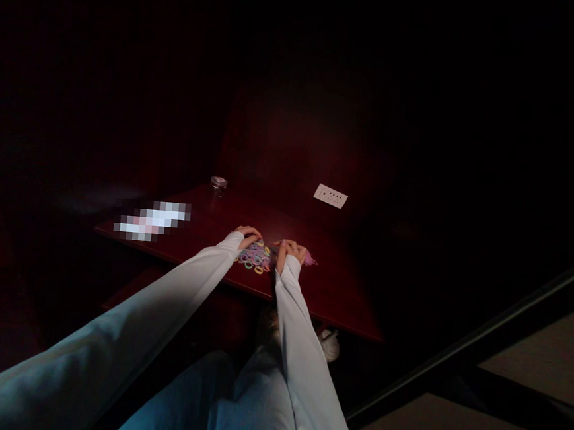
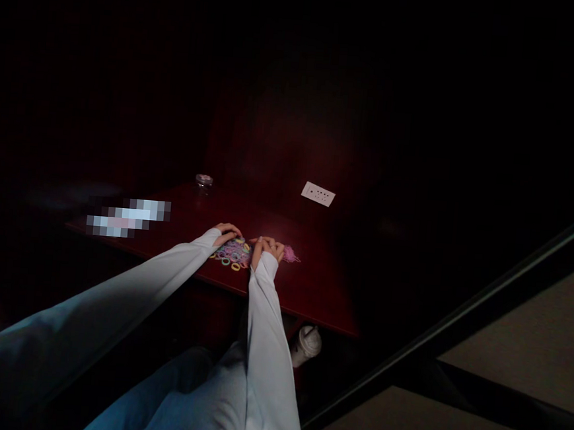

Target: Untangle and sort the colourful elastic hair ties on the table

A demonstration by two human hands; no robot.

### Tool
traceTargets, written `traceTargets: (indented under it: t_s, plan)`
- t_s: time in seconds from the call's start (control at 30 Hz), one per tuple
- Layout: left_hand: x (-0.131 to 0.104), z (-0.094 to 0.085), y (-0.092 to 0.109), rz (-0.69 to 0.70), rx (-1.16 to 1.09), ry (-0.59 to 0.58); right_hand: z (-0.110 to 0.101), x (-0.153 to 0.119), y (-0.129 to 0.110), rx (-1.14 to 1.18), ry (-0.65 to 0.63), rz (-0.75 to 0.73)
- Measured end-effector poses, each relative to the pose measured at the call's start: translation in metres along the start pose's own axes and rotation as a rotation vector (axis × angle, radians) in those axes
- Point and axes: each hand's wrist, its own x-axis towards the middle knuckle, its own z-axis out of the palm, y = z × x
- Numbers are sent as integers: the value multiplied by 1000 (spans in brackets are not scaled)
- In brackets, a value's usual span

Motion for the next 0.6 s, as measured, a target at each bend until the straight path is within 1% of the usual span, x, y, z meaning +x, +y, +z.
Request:
traceTargets:
  t_s: [0.07, 0.17, 0.23, 0.3, 0.43, 0.5, 0.6]
  plan:
    - [1, -1, 1, 12, -22, 7, -1, -3, -3, -39, -45, -83]
    - [3, -1, 0, 2, -63, 66, 0, -8, -6, -85, -178, -290]
    - [3, 1, -2, -11, -68, 91, 3, -10, -6, -111, -243, -358]
    - [3, 4, -4, 0, -42, 71, 5, -9, -4, -130, -248, -342]
    - [1, 10, -8, 37, 60, 32, 5, -7, -1, -128, -182, -238]
    - [1, 10, -8, 33, 89, 31, 4, -5, -1, -114, -151, -186]
    - [2, 7, -7, 34, 75, 22, 5, -3, 1, -89, -112, -88]
